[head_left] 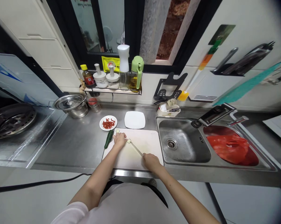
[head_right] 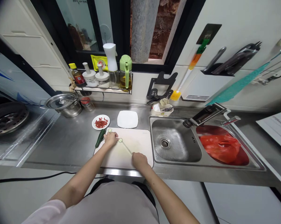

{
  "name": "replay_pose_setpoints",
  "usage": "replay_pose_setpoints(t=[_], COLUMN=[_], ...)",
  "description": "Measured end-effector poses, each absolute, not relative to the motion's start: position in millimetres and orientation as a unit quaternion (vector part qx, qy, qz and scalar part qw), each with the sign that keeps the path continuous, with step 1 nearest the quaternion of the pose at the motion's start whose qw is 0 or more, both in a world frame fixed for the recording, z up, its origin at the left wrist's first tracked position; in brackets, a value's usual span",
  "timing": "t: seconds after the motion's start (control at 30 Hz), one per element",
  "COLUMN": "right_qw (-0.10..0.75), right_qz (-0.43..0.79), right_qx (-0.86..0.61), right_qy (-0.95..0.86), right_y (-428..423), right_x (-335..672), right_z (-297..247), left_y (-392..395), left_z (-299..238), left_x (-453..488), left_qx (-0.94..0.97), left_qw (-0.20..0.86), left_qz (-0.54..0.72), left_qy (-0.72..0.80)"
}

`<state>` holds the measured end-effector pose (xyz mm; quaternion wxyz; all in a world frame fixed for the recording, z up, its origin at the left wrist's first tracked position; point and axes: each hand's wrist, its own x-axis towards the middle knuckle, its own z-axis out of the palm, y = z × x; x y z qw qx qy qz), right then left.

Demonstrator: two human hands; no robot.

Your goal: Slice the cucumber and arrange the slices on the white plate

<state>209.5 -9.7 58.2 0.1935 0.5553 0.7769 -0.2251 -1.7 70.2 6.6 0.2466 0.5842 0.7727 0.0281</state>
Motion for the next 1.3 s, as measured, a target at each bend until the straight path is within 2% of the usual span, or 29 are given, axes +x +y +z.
replay_pose_setpoints(t=[1.3], right_qw=[0.195], right_qz=[-0.243], right_qx=[0.555], right_qy=[0.771], right_y=[6.9], right_x=[196.8], right_z=[61.2], left_y=[76.8], left_z=[1.7], left_x=[-1.9], left_qx=[0.576], left_qw=[0.256], left_qz=[0.027], left_qy=[0.776])
